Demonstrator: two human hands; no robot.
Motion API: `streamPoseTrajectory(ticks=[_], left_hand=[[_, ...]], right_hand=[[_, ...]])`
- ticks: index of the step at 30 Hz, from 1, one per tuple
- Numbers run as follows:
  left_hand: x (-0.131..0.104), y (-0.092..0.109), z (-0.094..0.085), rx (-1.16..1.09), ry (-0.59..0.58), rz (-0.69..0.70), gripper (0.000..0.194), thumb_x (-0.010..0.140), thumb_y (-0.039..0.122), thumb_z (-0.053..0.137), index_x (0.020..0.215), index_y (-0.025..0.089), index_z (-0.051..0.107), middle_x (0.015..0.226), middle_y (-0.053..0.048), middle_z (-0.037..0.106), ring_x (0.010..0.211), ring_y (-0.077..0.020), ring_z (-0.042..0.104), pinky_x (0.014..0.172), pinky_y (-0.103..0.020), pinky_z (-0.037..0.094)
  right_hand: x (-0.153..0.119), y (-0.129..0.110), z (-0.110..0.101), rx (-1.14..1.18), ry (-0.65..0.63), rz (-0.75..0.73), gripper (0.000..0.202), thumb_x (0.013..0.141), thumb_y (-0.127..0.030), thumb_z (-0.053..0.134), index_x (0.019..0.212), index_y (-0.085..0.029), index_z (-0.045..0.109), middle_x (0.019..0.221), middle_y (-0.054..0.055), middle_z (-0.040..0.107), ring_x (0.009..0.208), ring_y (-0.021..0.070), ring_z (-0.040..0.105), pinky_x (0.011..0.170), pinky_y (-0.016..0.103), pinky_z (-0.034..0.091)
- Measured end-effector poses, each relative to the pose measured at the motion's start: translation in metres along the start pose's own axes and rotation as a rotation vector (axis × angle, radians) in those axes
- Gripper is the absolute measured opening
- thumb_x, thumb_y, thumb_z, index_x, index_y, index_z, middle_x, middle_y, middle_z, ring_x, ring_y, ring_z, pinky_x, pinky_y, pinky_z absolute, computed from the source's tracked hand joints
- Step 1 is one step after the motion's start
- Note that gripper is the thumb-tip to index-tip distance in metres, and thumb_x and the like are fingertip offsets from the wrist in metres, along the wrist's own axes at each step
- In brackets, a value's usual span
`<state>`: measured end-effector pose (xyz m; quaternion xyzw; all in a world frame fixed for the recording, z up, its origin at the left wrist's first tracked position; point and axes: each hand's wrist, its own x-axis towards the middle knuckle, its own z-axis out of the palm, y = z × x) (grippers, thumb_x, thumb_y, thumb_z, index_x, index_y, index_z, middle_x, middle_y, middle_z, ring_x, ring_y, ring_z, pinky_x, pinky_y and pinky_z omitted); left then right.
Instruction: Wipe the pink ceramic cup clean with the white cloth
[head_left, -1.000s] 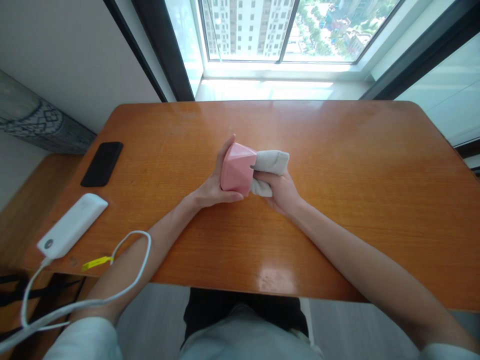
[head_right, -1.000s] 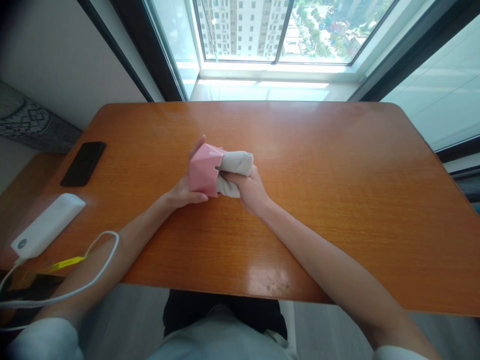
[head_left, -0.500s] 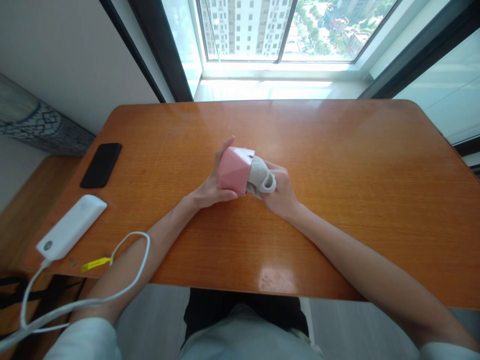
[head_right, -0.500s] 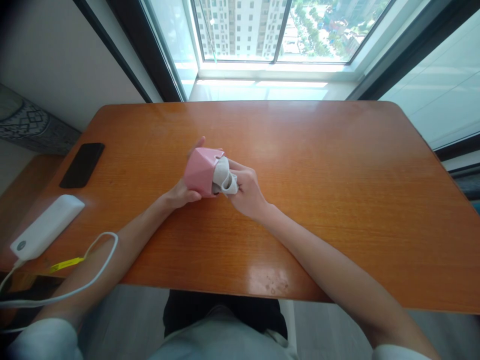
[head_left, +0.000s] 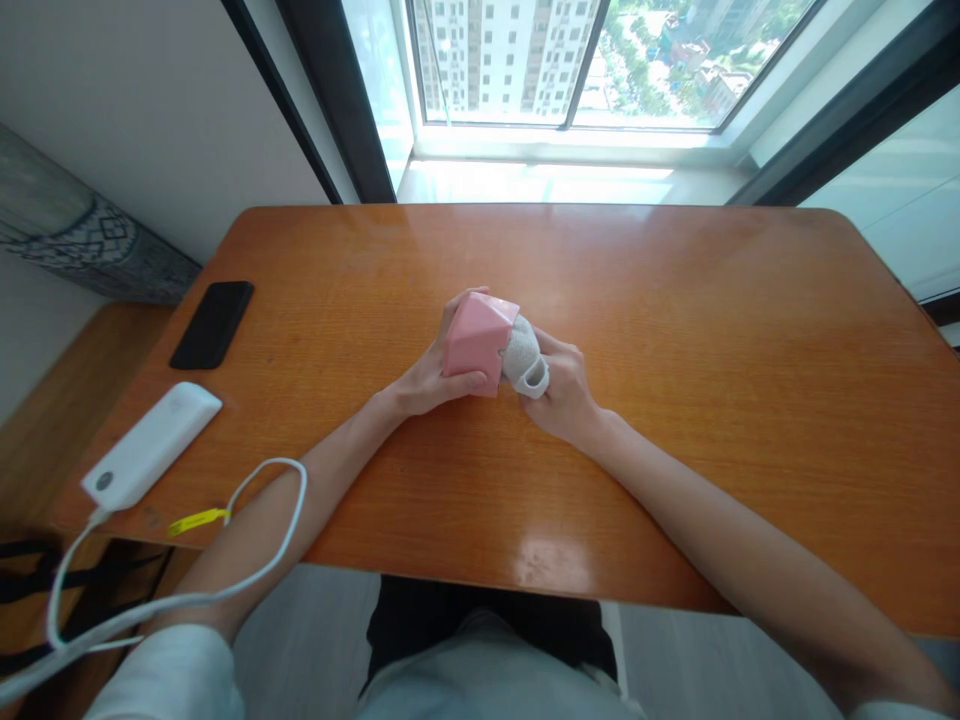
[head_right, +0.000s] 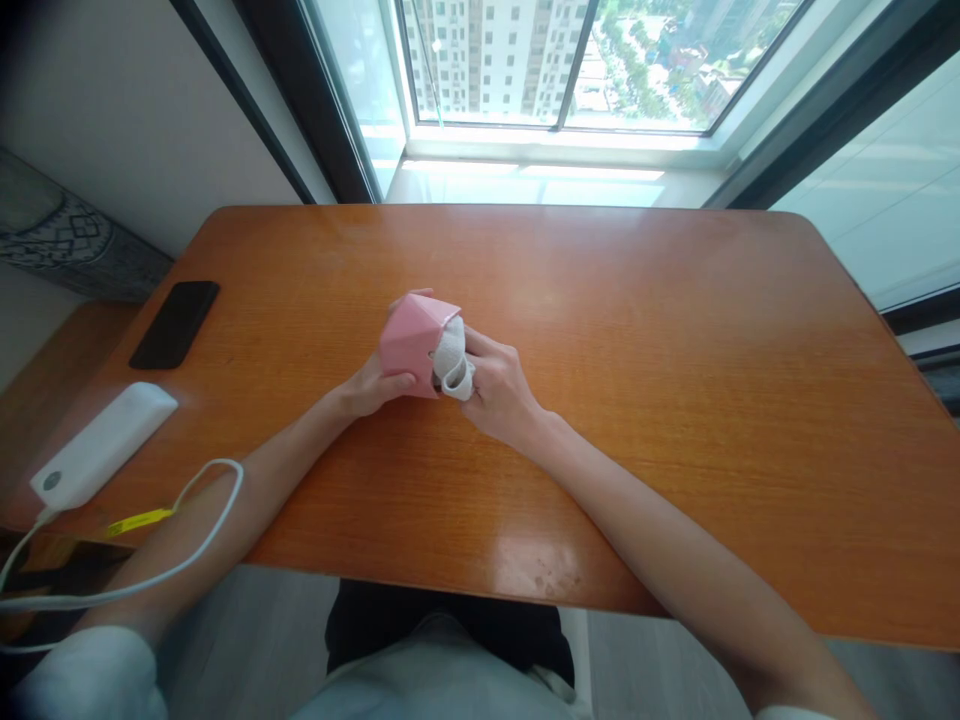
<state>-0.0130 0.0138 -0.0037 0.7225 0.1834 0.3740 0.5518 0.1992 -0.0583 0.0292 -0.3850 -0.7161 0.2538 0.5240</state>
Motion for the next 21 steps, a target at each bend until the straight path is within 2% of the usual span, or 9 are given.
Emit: streamPoseTrajectory(ticks=[2,6,7,9,11,14,18,20,21], left_hand=[[0.000,0.001,0.001,-0.027,0.004,-0.007,0.106,0.084,0.080,0.080,0.169,0.031,0.040,0.163,-0.015,0.054,0.152,-0.0445,0.050,0.127,-0.058,0.045],[0.003,0.002,0.005,-0.034,0.015,0.090,0.133,0.066,0.086,0.090,0.174,0.038,0.029,0.177,-0.013,0.038,0.161,-0.0467,0.040,0.129,-0.062,0.043],[0.003,0.003,0.006,-0.001,0.017,0.113,0.138,0.063,0.083,0.094,0.174,0.038,0.026,0.179,-0.013,0.035,0.162,-0.0471,0.039,0.130,-0.063,0.041],[0.004,0.004,0.007,0.065,0.024,0.127,0.138,0.066,0.073,0.098,0.176,0.039,0.022,0.177,-0.013,0.036,0.160,-0.0462,0.042,0.131,-0.063,0.041],[0.004,0.005,0.007,0.089,0.031,0.121,0.131,0.072,0.065,0.097,0.176,0.040,0.020,0.171,-0.013,0.044,0.151,-0.0437,0.052,0.127,-0.062,0.045],[0.002,0.003,0.004,0.087,0.045,0.091,0.126,0.075,0.066,0.094,0.175,0.036,0.022,0.164,-0.014,0.050,0.142,-0.0410,0.059,0.124,-0.059,0.048],[0.000,-0.001,0.003,-0.017,0.067,0.016,0.108,0.087,0.081,0.074,0.172,0.027,0.033,0.165,-0.017,0.053,0.147,-0.0430,0.056,0.128,-0.060,0.043],[-0.001,-0.001,0.003,-0.063,0.054,-0.016,0.103,0.092,0.086,0.064,0.171,0.027,0.036,0.165,-0.016,0.056,0.153,-0.0441,0.052,0.131,-0.060,0.039],[-0.001,-0.001,0.003,-0.074,0.042,-0.018,0.103,0.093,0.087,0.062,0.172,0.028,0.034,0.166,-0.016,0.055,0.156,-0.0443,0.051,0.132,-0.060,0.039]], right_hand=[[0.000,-0.003,0.001,0.045,0.031,0.060,0.024,0.087,-0.018,0.065,0.064,-0.023,0.067,0.090,0.005,0.077,0.073,0.0187,0.065,0.068,0.032,0.053],[0.006,-0.005,0.009,0.395,0.147,0.419,0.010,0.085,-0.026,0.076,0.075,-0.024,0.073,0.080,0.000,0.073,0.072,0.0182,0.065,0.070,0.032,0.056],[0.007,-0.004,0.011,0.510,0.173,0.508,0.005,0.082,-0.027,0.079,0.080,-0.025,0.075,0.078,-0.001,0.072,0.072,0.0183,0.066,0.071,0.032,0.058],[0.010,-0.003,0.014,0.685,0.210,0.635,0.013,0.075,-0.028,0.084,0.086,-0.026,0.077,0.076,-0.003,0.072,0.071,0.0185,0.066,0.073,0.033,0.059],[0.010,-0.001,0.015,0.716,0.222,0.667,0.016,0.073,-0.028,0.086,0.086,-0.026,0.076,0.076,-0.003,0.071,0.070,0.0180,0.065,0.071,0.032,0.059],[0.007,0.001,0.011,0.485,0.170,0.505,0.007,0.082,-0.028,0.079,0.079,-0.026,0.074,0.078,-0.001,0.071,0.072,0.0179,0.064,0.072,0.032,0.058],[0.003,0.002,0.001,0.031,-0.021,0.060,0.015,0.086,-0.021,0.071,0.071,-0.025,0.073,0.087,0.004,0.075,0.076,0.0194,0.064,0.072,0.032,0.054],[0.002,0.001,-0.002,-0.058,-0.062,-0.069,0.019,0.086,-0.019,0.070,0.068,-0.024,0.071,0.090,0.006,0.075,0.074,0.0182,0.064,0.069,0.032,0.051],[0.002,0.000,-0.002,-0.052,-0.057,-0.080,0.020,0.087,-0.019,0.068,0.068,-0.024,0.071,0.090,0.006,0.075,0.073,0.0177,0.064,0.069,0.032,0.051]])
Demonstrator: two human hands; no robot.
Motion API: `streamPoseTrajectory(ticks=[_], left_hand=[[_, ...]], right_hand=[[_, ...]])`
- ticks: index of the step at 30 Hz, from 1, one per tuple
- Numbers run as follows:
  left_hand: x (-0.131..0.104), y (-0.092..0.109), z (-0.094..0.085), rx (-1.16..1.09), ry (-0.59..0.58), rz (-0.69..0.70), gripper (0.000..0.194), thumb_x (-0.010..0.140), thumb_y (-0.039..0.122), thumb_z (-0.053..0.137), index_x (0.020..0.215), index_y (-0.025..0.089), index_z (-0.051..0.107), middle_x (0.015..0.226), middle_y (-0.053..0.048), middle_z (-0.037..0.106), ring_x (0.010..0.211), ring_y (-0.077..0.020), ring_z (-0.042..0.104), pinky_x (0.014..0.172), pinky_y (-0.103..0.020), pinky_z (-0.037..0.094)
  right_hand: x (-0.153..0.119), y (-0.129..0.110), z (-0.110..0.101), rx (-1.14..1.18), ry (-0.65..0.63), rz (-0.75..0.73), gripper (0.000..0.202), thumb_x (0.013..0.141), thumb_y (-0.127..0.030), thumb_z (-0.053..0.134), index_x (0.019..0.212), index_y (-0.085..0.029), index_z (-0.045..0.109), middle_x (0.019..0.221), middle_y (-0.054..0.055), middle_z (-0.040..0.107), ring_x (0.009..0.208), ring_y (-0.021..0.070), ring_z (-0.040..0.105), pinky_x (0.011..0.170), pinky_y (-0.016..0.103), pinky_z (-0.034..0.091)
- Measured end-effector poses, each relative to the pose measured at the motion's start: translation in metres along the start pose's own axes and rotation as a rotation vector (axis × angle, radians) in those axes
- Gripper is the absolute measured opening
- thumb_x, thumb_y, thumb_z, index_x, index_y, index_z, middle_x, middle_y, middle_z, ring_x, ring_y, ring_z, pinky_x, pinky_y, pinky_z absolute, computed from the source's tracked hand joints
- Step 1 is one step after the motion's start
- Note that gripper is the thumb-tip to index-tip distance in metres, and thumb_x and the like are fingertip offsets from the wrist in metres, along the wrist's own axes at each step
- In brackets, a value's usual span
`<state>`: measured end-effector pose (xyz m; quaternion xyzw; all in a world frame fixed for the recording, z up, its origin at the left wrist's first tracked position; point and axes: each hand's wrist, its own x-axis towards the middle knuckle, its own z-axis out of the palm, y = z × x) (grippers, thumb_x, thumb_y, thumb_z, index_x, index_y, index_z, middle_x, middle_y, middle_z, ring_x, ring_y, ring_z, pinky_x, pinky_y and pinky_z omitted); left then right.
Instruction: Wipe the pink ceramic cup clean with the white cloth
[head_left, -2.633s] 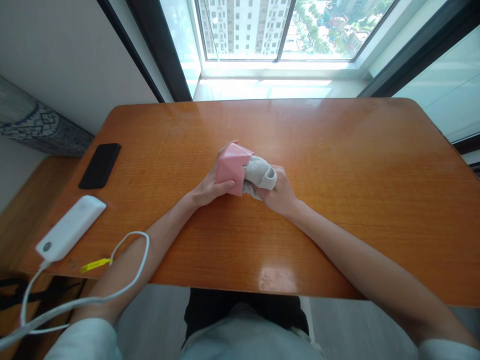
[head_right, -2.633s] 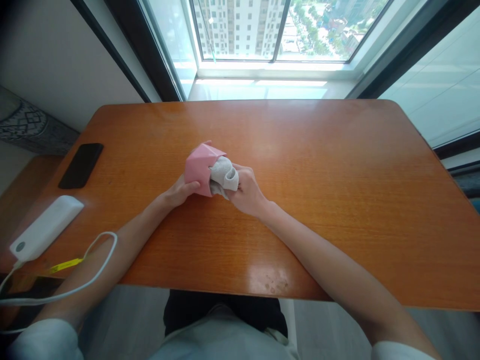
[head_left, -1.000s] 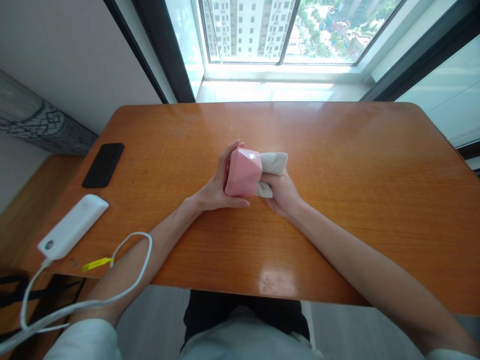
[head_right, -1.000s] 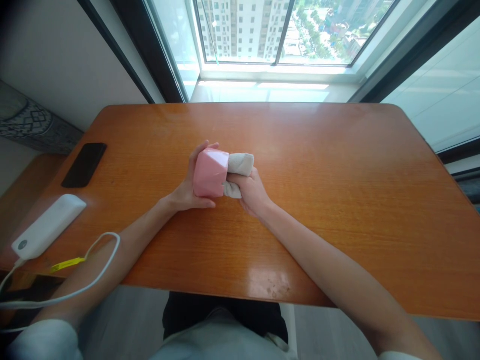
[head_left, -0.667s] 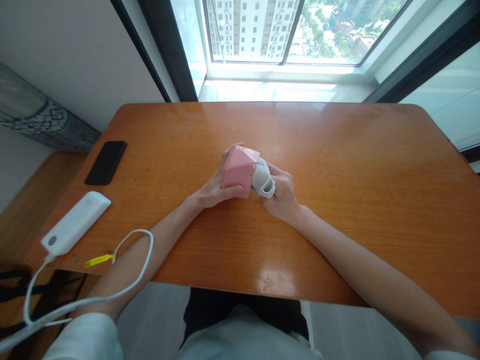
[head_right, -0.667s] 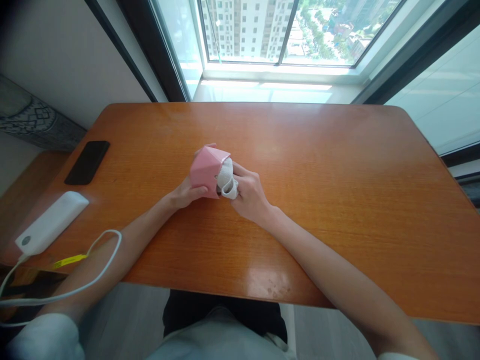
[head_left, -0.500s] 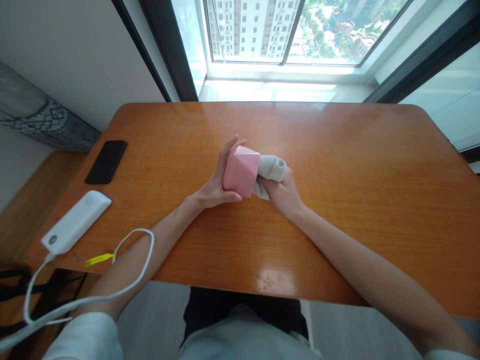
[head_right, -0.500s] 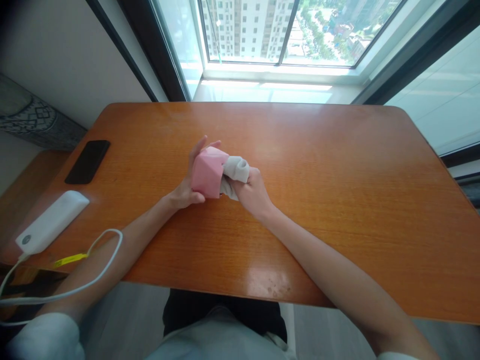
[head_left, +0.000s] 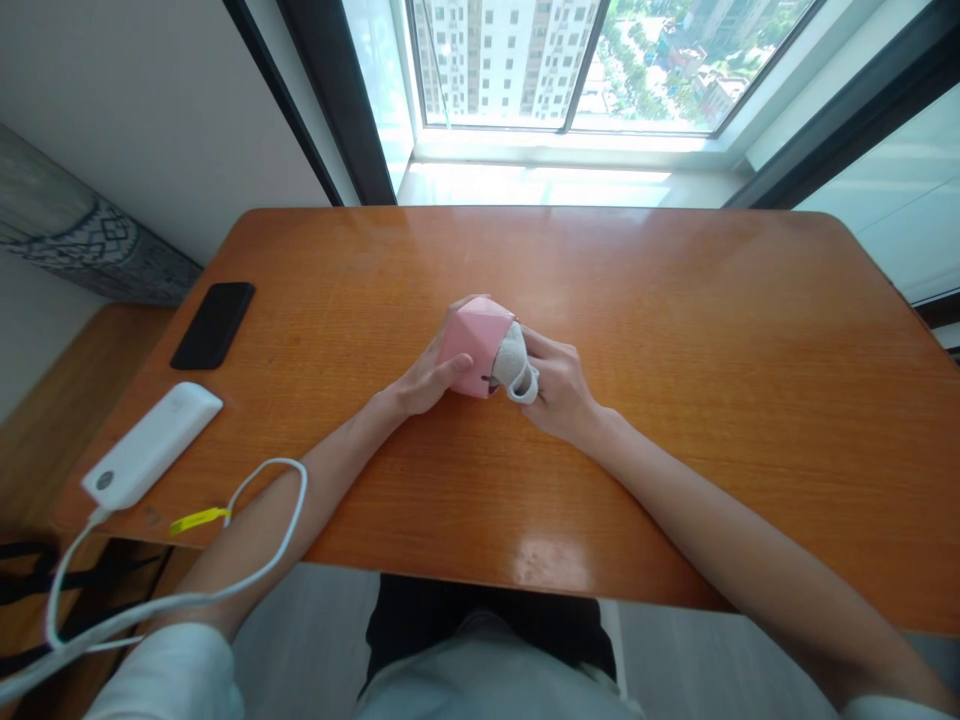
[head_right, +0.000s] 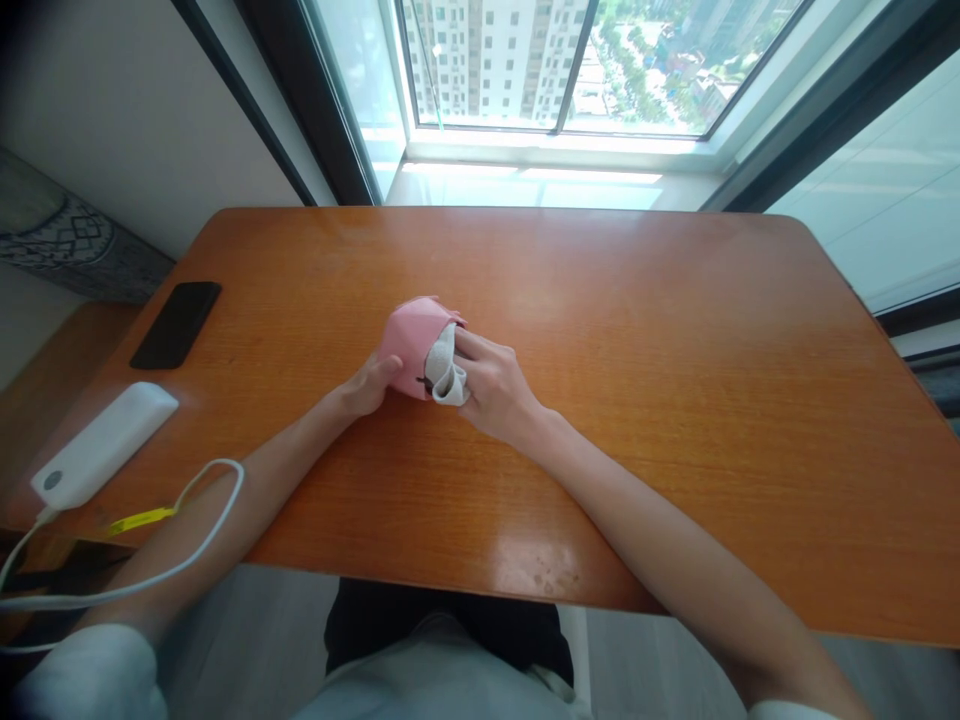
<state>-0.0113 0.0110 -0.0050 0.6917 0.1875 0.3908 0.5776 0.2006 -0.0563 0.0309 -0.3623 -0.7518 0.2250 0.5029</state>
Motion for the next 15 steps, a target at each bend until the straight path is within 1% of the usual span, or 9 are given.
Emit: streamPoseTrajectory(ticks=[2,4,6,8,9,11,12,13,15], left_hand=[[0.000,-0.001,0.000,0.008,-0.029,0.050,0.111,0.090,0.089,0.066,0.176,0.031,0.026,0.175,-0.016,0.045,0.159,-0.0449,0.048,0.132,-0.061,0.040],[0.002,-0.004,-0.002,0.044,-0.048,0.153,0.124,0.082,0.091,0.074,0.178,0.038,0.016,0.183,-0.015,0.030,0.162,-0.0460,0.043,0.132,-0.062,0.040],[0.003,-0.008,-0.003,0.109,-0.063,0.253,0.136,0.073,0.090,0.083,0.178,0.045,0.009,0.187,-0.011,0.018,0.166,-0.0475,0.037,0.133,-0.066,0.038],[0.004,-0.011,-0.005,0.189,-0.063,0.299,0.142,0.068,0.085,0.090,0.177,0.049,0.009,0.187,-0.009,0.014,0.167,-0.0489,0.032,0.134,-0.070,0.034],[0.005,-0.012,-0.005,0.230,-0.052,0.309,0.143,0.066,0.080,0.095,0.177,0.048,0.011,0.186,-0.009,0.017,0.166,-0.0492,0.033,0.135,-0.071,0.033],[0.004,-0.012,-0.005,0.279,-0.016,0.318,0.141,0.064,0.069,0.102,0.175,0.045,0.020,0.179,-0.011,0.030,0.161,-0.0476,0.040,0.133,-0.068,0.037],[0.004,-0.011,-0.004,0.274,-0.002,0.316,0.136,0.066,0.065,0.102,0.174,0.043,0.023,0.175,-0.012,0.037,0.157,-0.0456,0.046,0.131,-0.065,0.041],[0.004,-0.010,-0.003,0.248,0.003,0.307,0.129,0.070,0.063,0.100,0.173,0.041,0.026,0.171,-0.013,0.043,0.152,-0.0431,0.052,0.127,-0.062,0.045],[0.003,-0.006,-0.001,0.141,-0.014,0.271,0.112,0.083,0.065,0.090,0.171,0.037,0.027,0.164,-0.014,0.052,0.143,-0.0391,0.061,0.121,-0.057,0.051]], right_hand=[[0.001,-0.002,0.002,0.107,0.050,0.103,0.021,0.090,-0.021,0.067,0.070,-0.024,0.072,0.089,0.005,0.075,0.073,0.0177,0.065,0.069,0.032,0.053],[0.003,-0.003,0.006,0.325,0.108,0.322,0.014,0.088,-0.025,0.072,0.074,-0.024,0.074,0.084,0.002,0.075,0.073,0.0179,0.066,0.070,0.032,0.056],[0.006,-0.002,0.011,0.587,0.181,0.565,0.004,0.081,-0.026,0.080,0.081,-0.025,0.076,0.079,-0.001,0.074,0.072,0.0179,0.067,0.072,0.032,0.059],[0.007,0.000,0.014,0.790,0.246,0.725,0.017,0.072,-0.025,0.085,0.088,-0.025,0.077,0.080,-0.002,0.075,0.072,0.0181,0.069,0.072,0.032,0.061],[0.007,0.001,0.015,0.837,0.269,0.755,0.021,0.070,-0.025,0.085,0.090,-0.026,0.078,0.082,-0.002,0.075,0.073,0.0181,0.069,0.072,0.032,0.061],[0.007,0.003,0.013,0.784,0.264,0.701,0.018,0.074,-0.026,0.084,0.090,-0.026,0.077,0.083,-0.002,0.075,0.074,0.0179,0.068,0.072,0.031,0.060],[0.006,0.003,0.011,0.685,0.236,0.616,0.011,0.078,-0.025,0.081,0.088,-0.025,0.077,0.083,-0.001,0.075,0.074,0.0175,0.067,0.072,0.031,0.059],[0.006,0.003,0.009,0.552,0.194,0.491,0.003,0.082,-0.024,0.078,0.083,-0.025,0.075,0.084,-0.001,0.074,0.073,0.0171,0.066,0.072,0.031,0.057],[0.004,0.002,0.003,0.253,0.088,0.177,0.014,0.090,-0.021,0.071,0.076,-0.024,0.072,0.085,0.001,0.073,0.072,0.0163,0.064,0.069,0.030,0.053]])
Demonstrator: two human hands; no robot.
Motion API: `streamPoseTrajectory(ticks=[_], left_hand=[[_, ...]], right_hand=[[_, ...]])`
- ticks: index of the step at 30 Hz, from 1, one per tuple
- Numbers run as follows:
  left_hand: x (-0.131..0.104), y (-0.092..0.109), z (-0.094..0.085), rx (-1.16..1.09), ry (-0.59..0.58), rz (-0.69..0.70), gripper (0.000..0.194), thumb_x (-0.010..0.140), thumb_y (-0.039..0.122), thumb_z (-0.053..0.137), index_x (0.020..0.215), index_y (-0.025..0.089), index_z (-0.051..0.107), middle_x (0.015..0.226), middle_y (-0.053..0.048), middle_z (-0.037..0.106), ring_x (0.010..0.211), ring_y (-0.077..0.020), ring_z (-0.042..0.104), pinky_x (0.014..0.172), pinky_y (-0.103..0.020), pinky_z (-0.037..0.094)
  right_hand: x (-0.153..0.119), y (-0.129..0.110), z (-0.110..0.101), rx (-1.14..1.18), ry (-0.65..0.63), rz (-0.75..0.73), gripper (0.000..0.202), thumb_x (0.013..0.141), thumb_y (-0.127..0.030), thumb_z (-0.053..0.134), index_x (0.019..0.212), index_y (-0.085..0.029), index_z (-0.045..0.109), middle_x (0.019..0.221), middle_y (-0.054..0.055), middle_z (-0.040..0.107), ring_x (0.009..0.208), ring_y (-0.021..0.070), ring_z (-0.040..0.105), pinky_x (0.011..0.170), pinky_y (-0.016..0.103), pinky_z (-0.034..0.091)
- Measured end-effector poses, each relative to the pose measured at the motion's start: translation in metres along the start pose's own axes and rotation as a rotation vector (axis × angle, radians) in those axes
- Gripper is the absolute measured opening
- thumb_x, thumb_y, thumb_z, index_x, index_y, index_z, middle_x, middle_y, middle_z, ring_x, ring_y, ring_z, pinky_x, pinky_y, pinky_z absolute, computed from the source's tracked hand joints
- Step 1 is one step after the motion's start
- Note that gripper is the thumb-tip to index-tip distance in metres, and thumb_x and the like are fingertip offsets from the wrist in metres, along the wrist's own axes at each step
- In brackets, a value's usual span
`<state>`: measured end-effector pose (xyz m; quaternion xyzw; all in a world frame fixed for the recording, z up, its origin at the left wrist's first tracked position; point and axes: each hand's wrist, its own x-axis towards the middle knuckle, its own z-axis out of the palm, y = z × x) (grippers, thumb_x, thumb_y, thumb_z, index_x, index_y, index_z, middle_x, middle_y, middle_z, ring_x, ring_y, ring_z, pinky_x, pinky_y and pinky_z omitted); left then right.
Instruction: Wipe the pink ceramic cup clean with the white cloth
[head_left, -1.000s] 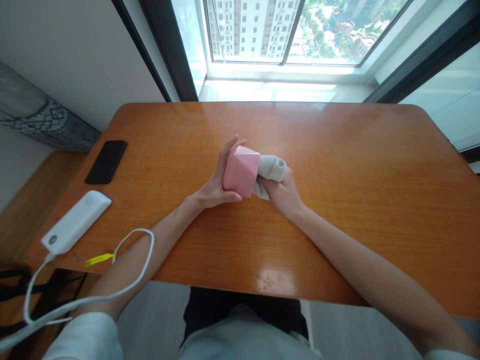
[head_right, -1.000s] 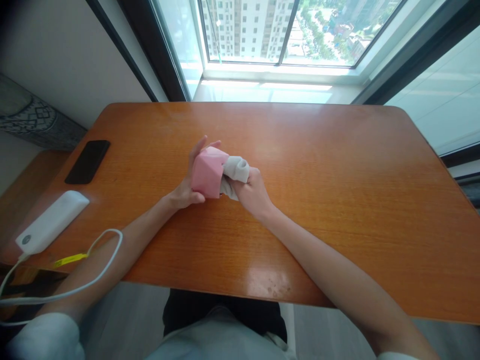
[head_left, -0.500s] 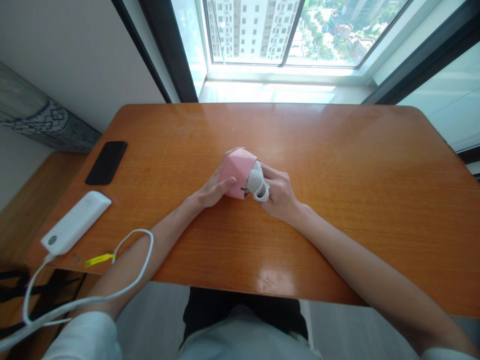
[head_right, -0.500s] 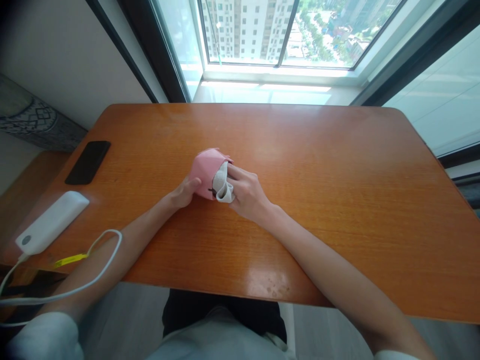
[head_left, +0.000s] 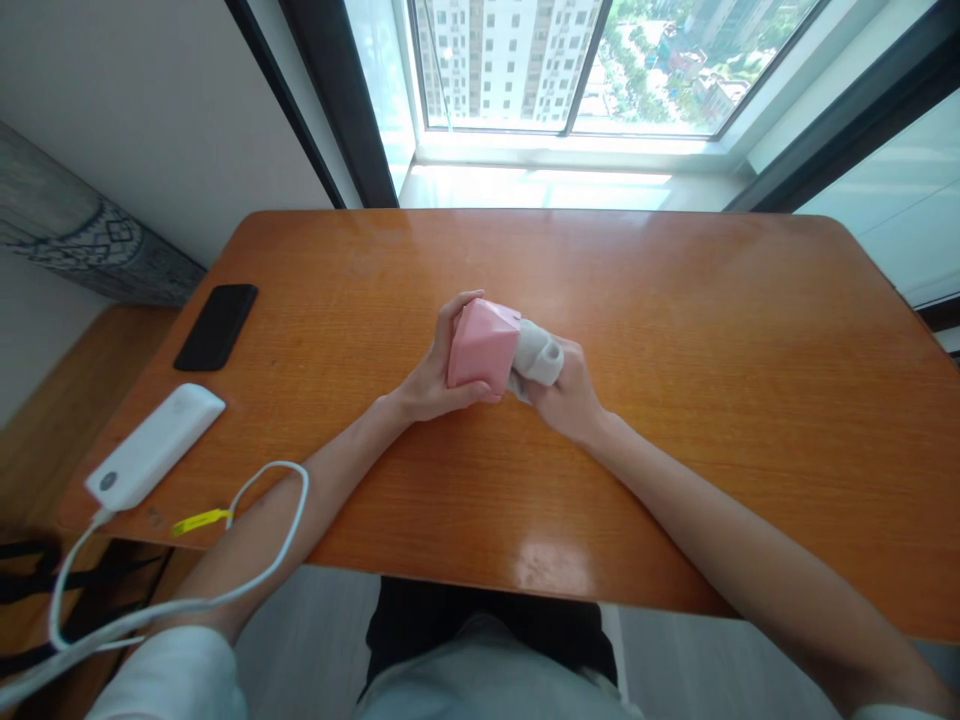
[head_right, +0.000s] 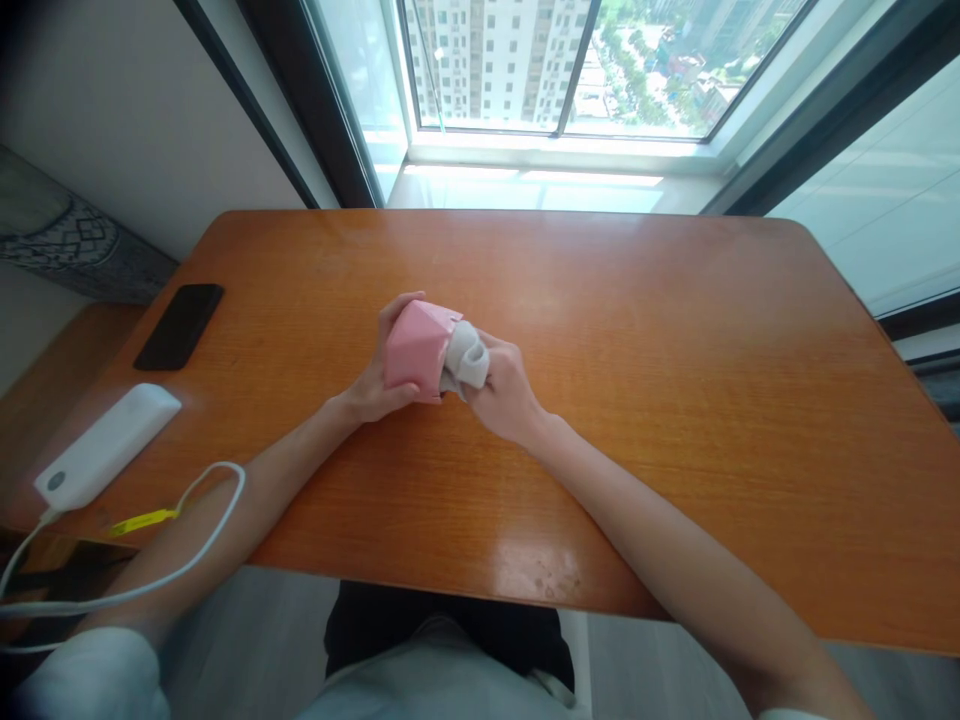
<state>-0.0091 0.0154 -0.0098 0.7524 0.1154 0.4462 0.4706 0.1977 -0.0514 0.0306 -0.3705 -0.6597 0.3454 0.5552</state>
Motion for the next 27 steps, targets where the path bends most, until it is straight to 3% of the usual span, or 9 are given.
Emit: streamPoseTrajectory(ticks=[3,5,10,15,18,20,23,25,27], left_hand=[[0.001,0.006,0.002,-0.154,-0.035,-0.072,0.099,0.097,0.070,0.072,0.173,0.029,0.025,0.159,-0.018,0.059,0.140,-0.0387,0.065,0.119,-0.056,0.053],[0.001,0.007,0.002,-0.175,-0.051,-0.076,0.104,0.096,0.074,0.073,0.175,0.032,0.021,0.167,-0.019,0.052,0.145,-0.0401,0.062,0.121,-0.058,0.052],[0.002,-0.003,-0.003,0.020,-0.062,0.095,0.138,0.073,0.085,0.087,0.177,0.046,0.007,0.187,-0.014,0.016,0.162,-0.0462,0.043,0.127,-0.069,0.044],[0.003,-0.003,-0.004,0.228,-0.048,0.135,0.141,0.067,0.070,0.099,0.177,0.043,0.016,0.183,-0.012,0.024,0.165,-0.0471,0.034,0.135,-0.073,0.030],[0.001,0.002,-0.002,0.200,0.034,0.089,0.123,0.073,0.060,0.099,0.172,0.038,0.030,0.172,-0.014,0.041,0.156,-0.0438,0.046,0.132,-0.067,0.037],[0.001,0.007,0.001,0.034,0.039,0.005,0.106,0.083,0.067,0.088,0.169,0.035,0.035,0.162,-0.014,0.054,0.143,-0.0393,0.060,0.124,-0.061,0.047],[0.001,0.013,0.003,-0.215,-0.012,-0.133,0.088,0.098,0.073,0.068,0.168,0.029,0.037,0.150,-0.015,0.066,0.134,-0.0369,0.068,0.116,-0.057,0.054],[0.002,0.013,0.003,-0.250,-0.040,-0.154,0.090,0.098,0.071,0.068,0.170,0.029,0.035,0.157,-0.017,0.062,0.138,-0.0380,0.065,0.119,-0.057,0.052],[0.002,0.009,0.001,-0.202,-0.051,-0.105,0.104,0.093,0.075,0.075,0.175,0.034,0.026,0.171,-0.017,0.047,0.147,-0.0403,0.059,0.123,-0.061,0.048]], right_hand=[[-0.001,-0.005,-0.005,-0.275,-0.112,-0.347,0.021,0.093,-0.017,0.067,0.073,-0.023,0.071,0.087,0.005,0.073,0.070,0.0152,0.060,0.064,0.029,0.047],[-0.002,-0.007,-0.006,-0.275,-0.115,-0.345,0.022,0.094,-0.018,0.066,0.073,-0.022,0.073,0.087,0.005,0.073,0.068,0.0146,0.059,0.064,0.029,0.047],[-0.004,-0.006,0.007,0.223,0.055,0.290,0.010,0.088,-0.028,0.078,0.079,-0.024,0.078,0.081,0.000,0.075,0.074,0.0181,0.068,0.073,0.032,0.059],[-0.002,0.003,0.017,0.645,0.242,0.620,0.024,0.070,-0.029,0.089,0.092,-0.025,0.080,0.082,0.000,0.077,0.074,0.0191,0.071,0.070,0.031,0.062],[-0.004,0.003,0.013,0.448,0.188,0.450,0.015,0.081,-0.031,0.084,0.094,-0.025,0.079,0.088,0.001,0.078,0.078,0.0193,0.070,0.074,0.033,0.061],[-0.005,0.002,0.007,0.144,0.050,0.177,0.006,0.090,-0.029,0.076,0.087,-0.024,0.078,0.089,0.003,0.076,0.079,0.0194,0.069,0.075,0.033,0.059],[-0.005,-0.002,-0.002,-0.248,-0.176,-0.217,0.022,0.096,-0.028,0.069,0.076,-0.023,0.076,0.087,0.006,0.073,0.076,0.0181,0.064,0.067,0.031,0.051],[-0.004,-0.006,-0.004,-0.309,-0.196,-0.296,0.026,0.099,-0.029,0.066,0.075,-0.023,0.076,0.085,0.006,0.072,0.073,0.0171,0.062,0.065,0.030,0.049],[-0.004,-0.008,-0.002,-0.199,-0.123,-0.174,0.025,0.098,-0.030,0.067,0.076,-0.023,0.076,0.086,0.006,0.074,0.072,0.0172,0.063,0.066,0.031,0.051]])
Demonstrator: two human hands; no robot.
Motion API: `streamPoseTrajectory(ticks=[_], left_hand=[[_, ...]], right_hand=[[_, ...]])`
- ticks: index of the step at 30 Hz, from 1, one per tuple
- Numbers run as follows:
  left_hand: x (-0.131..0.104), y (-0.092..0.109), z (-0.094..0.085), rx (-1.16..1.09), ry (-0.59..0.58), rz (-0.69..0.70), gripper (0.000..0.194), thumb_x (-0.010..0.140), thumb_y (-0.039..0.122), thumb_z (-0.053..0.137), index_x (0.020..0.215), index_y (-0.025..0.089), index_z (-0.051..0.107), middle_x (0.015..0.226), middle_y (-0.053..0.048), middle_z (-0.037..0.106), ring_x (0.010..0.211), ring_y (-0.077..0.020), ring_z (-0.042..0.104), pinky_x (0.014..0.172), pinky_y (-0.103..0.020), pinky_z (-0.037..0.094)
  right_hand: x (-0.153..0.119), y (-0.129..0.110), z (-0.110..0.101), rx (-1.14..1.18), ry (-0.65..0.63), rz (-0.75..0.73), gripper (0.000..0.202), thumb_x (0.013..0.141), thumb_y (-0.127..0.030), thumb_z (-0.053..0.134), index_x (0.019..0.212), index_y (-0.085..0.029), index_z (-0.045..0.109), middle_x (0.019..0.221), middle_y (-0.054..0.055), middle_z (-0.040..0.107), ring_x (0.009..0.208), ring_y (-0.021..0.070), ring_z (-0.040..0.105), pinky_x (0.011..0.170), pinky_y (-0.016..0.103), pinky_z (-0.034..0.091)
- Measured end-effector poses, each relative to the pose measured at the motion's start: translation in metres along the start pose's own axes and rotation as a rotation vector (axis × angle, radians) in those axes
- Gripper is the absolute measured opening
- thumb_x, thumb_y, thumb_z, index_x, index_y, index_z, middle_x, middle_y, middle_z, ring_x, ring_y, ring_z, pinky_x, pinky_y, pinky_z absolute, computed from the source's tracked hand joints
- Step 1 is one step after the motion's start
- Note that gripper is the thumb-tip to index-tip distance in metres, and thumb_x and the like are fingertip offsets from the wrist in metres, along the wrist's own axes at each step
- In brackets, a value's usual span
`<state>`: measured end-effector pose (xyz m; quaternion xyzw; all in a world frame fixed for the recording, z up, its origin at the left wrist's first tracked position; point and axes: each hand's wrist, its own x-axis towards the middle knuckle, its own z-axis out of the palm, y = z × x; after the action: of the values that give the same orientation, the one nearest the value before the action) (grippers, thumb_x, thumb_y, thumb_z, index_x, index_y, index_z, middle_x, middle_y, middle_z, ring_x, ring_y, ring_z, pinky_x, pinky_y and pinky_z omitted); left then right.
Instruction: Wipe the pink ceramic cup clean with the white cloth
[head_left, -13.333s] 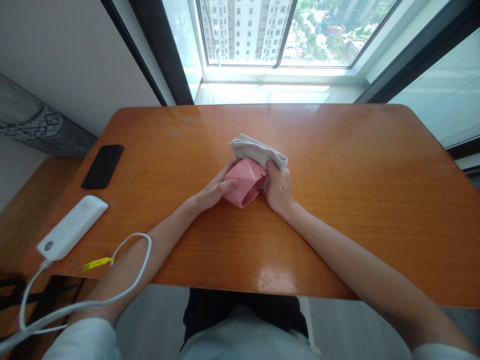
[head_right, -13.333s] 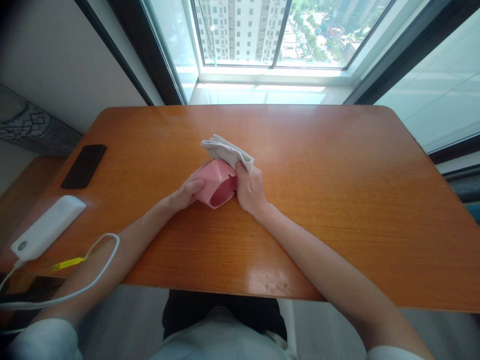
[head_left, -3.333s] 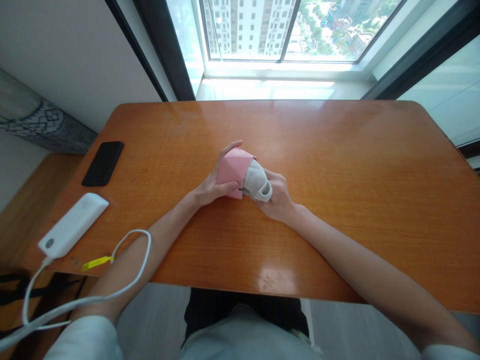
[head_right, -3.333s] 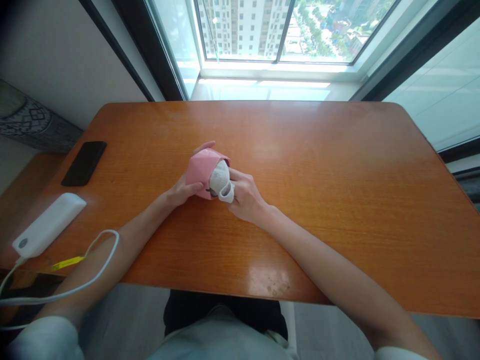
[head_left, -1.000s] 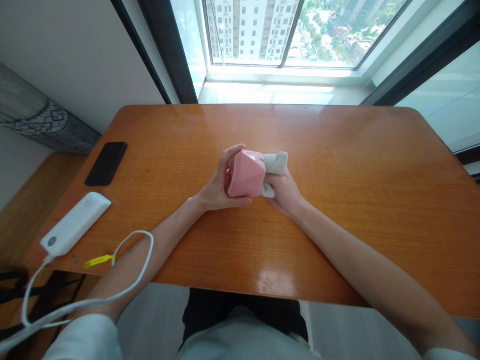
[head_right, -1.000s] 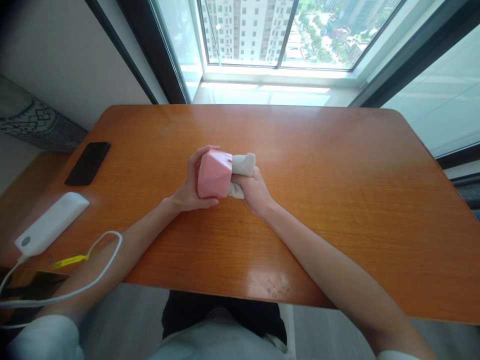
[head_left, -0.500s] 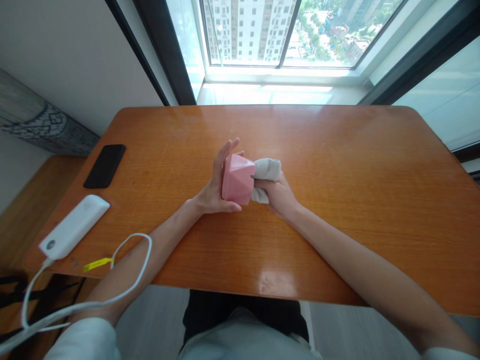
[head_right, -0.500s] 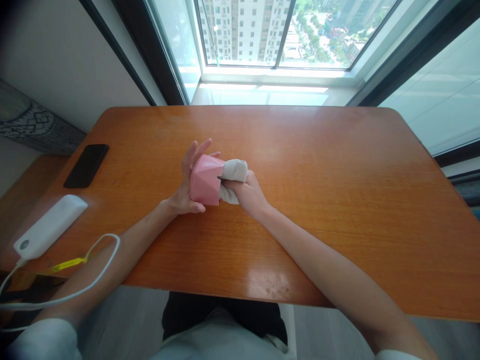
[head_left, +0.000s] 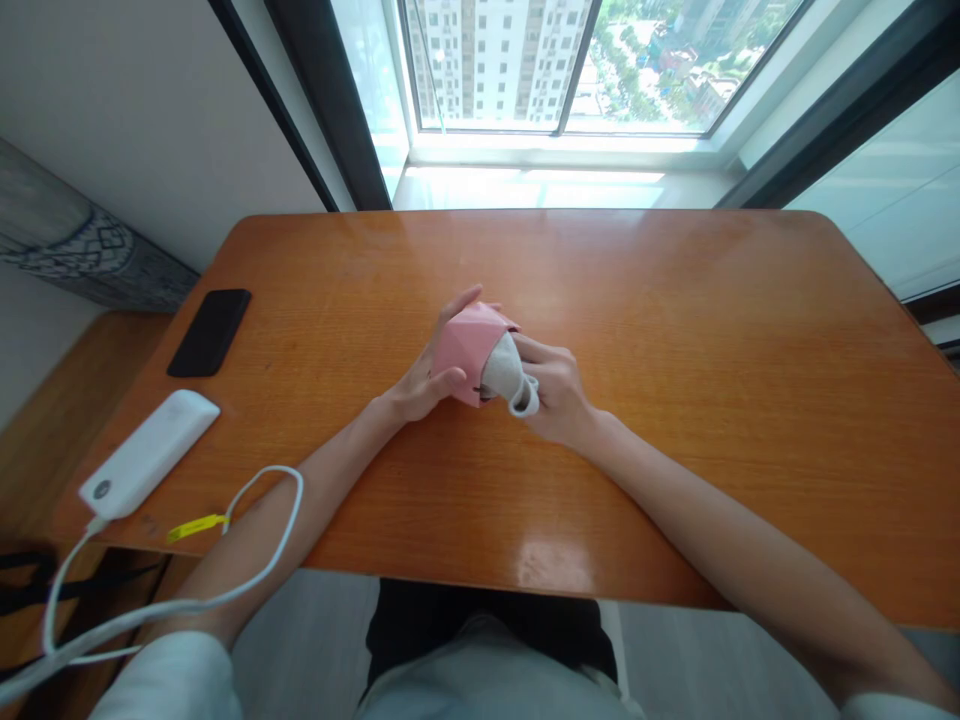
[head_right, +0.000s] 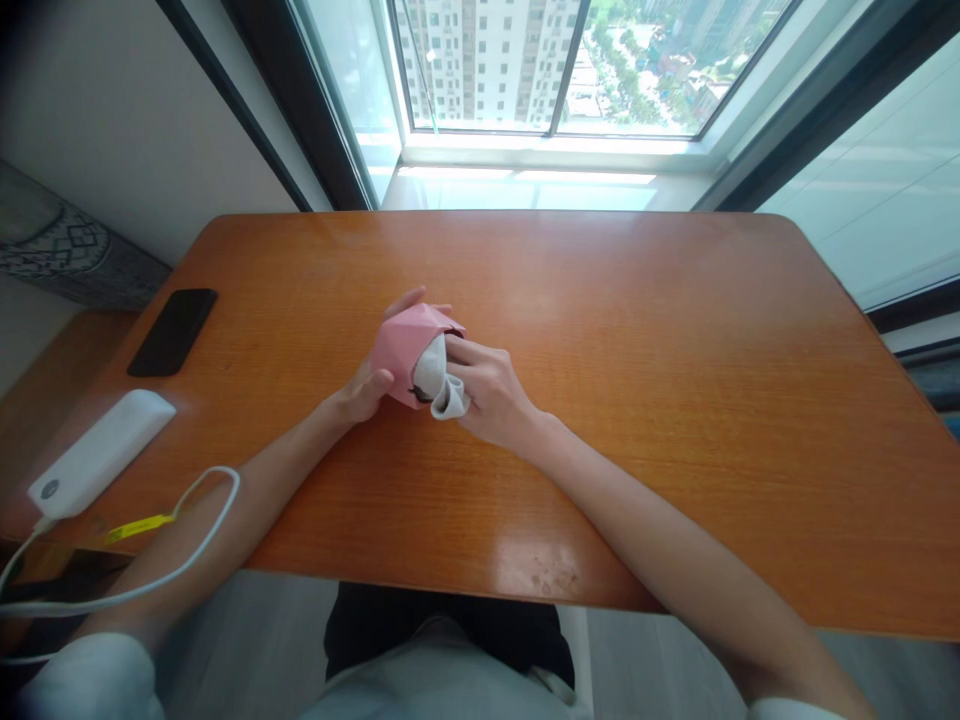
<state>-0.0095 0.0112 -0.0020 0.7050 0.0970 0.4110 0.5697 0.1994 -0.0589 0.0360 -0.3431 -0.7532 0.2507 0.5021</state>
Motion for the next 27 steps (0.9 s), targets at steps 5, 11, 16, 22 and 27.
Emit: streamPoseTrajectory(ticks=[5,11,16,22,27], left_hand=[[0.000,-0.013,-0.005,0.187,-0.008,0.175,0.139,0.072,0.077,0.093,0.177,0.048,0.007,0.187,-0.011,0.014,0.164,-0.0490,0.038,0.129,-0.075,0.039],[-0.001,-0.006,0.003,0.370,0.093,0.173,0.135,0.064,0.043,0.106,0.172,0.043,0.025,0.176,-0.011,0.037,0.157,-0.0458,0.047,0.130,-0.070,0.042],[-0.001,0.005,0.002,-0.093,0.034,-0.159,0.103,0.084,0.060,0.086,0.167,0.031,0.032,0.151,-0.014,0.067,0.137,-0.0379,0.069,0.118,-0.060,0.057],[0.003,0.010,-0.002,-0.244,0.101,-0.394,0.083,0.091,0.081,0.062,0.148,0.020,0.059,0.142,-0.018,0.071,0.116,-0.0371,0.077,0.088,-0.053,0.067],[0.007,0.019,-0.003,-0.453,-0.074,-0.523,0.088,0.098,0.081,0.052,0.160,0.018,0.046,0.090,-0.010,0.081,0.068,-0.0293,0.078,0.057,-0.041,0.064]], right_hand=[[0.005,0.000,0.014,0.685,0.269,0.657,0.017,0.077,-0.024,0.082,0.094,-0.025,0.080,0.085,0.000,0.077,0.074,0.0185,0.070,0.070,0.031,0.061],[0.003,0.006,0.012,0.708,0.257,0.664,0.016,0.080,-0.032,0.083,0.094,-0.025,0.079,0.084,0.000,0.076,0.074,0.0188,0.069,0.069,0.032,0.061],[0.005,0.004,-0.005,-0.155,-0.199,-0.136,0.025,0.105,-0.028,0.065,0.083,-0.024,0.077,0.096,0.006,0.079,0.083,0.0206,0.068,0.073,0.035,0.058],[0.014,0.002,-0.023,-0.669,-0.321,-0.415,0.030,0.109,-0.012,0.062,0.125,-0.033,0.078,0.130,0.002,0.082,0.144,0.0293,0.059,0.114,0.053,0.047],[0.018,0.009,-0.042,-0.686,-0.259,-0.356,0.035,0.113,-0.014,0.060,0.131,-0.040,0.075,0.140,-0.004,0.082,0.134,0.0264,0.063,0.103,0.048,0.037]])
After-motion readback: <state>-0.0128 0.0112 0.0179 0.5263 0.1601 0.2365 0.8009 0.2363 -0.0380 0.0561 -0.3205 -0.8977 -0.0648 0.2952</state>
